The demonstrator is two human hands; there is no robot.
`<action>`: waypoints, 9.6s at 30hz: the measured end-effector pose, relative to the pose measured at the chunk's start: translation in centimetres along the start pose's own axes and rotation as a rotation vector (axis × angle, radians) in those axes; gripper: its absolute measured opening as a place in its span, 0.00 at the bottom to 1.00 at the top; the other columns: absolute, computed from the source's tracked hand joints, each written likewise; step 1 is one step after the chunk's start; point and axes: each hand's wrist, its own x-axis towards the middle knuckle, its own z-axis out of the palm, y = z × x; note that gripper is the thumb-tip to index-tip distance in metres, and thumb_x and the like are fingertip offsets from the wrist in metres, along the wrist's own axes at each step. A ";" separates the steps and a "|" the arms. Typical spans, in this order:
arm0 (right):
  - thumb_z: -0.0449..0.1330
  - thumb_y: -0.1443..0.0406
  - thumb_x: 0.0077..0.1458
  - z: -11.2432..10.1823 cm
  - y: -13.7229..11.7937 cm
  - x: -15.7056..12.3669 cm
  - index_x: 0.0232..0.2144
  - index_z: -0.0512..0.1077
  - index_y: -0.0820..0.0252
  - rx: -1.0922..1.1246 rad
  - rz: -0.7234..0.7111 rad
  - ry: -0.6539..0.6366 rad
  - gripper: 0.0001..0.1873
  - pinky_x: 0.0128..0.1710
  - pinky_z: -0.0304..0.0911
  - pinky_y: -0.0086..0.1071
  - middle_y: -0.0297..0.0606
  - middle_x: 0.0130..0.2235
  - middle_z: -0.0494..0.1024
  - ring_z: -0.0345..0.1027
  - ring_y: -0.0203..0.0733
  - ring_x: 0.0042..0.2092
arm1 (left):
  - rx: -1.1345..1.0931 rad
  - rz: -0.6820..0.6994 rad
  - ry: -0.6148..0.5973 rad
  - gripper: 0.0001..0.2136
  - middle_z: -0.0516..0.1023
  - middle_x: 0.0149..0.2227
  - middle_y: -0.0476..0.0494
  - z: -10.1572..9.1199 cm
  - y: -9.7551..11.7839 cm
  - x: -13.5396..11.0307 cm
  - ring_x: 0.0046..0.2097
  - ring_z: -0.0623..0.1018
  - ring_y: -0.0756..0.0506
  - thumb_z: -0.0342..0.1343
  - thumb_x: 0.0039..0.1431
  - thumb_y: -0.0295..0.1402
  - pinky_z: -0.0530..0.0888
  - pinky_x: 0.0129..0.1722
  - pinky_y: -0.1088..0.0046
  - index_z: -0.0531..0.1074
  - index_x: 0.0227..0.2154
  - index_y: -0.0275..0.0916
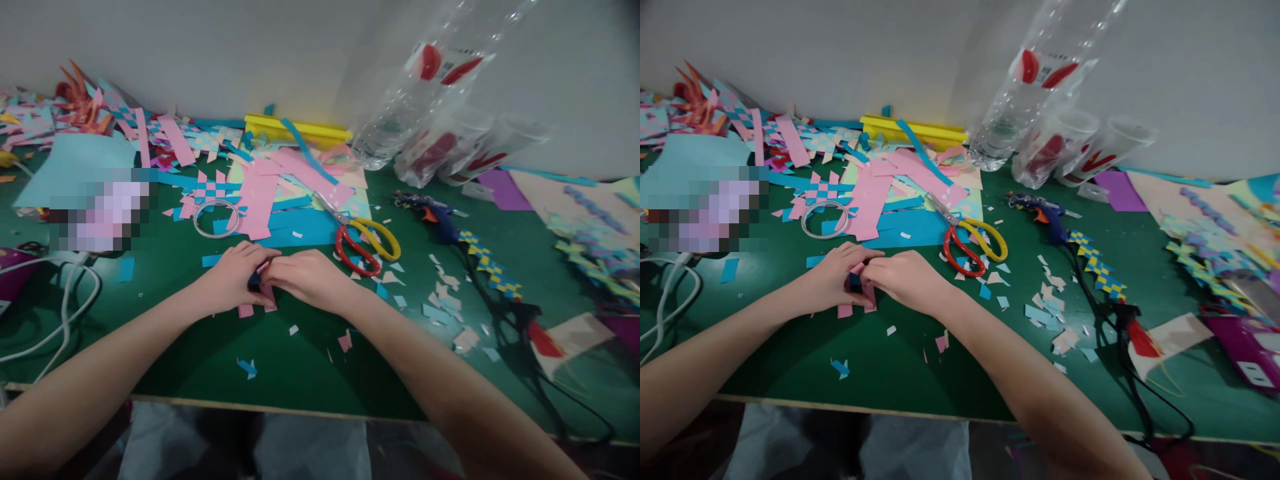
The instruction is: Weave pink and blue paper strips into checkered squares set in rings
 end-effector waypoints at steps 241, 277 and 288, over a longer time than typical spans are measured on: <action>0.56 0.63 0.60 -0.6 -0.1 0.2 0.31 0.76 0.53 -0.093 -0.096 -0.036 0.09 0.26 0.49 0.29 0.31 0.31 0.76 0.67 0.35 0.37 | -0.001 -0.014 -0.007 0.41 0.69 0.53 0.38 0.1 -0.2 -0.1 0.54 0.66 0.37 0.68 0.41 0.43 0.64 0.50 0.58 0.57 0.58 0.41; 0.49 0.73 0.59 0.5 -1.7 0.4 0.44 0.66 0.67 -0.138 0.096 -0.170 0.11 0.26 0.58 0.31 0.47 0.45 0.72 0.68 0.43 0.42 | -0.019 0.008 0.040 0.43 0.69 0.53 0.39 0.6 -0.6 -0.2 0.54 0.66 0.36 0.69 0.39 0.46 0.64 0.50 0.55 0.56 0.59 0.44; 0.51 0.70 0.61 0.5 -0.8 -0.3 0.36 0.71 0.61 -0.003 0.041 -0.090 0.08 0.31 0.60 0.29 0.39 0.42 0.74 0.68 0.39 0.43 | -0.036 -0.007 0.020 0.42 0.69 0.54 0.39 0.3 -0.3 -0.2 0.54 0.66 0.36 0.70 0.39 0.41 0.63 0.51 0.56 0.57 0.58 0.45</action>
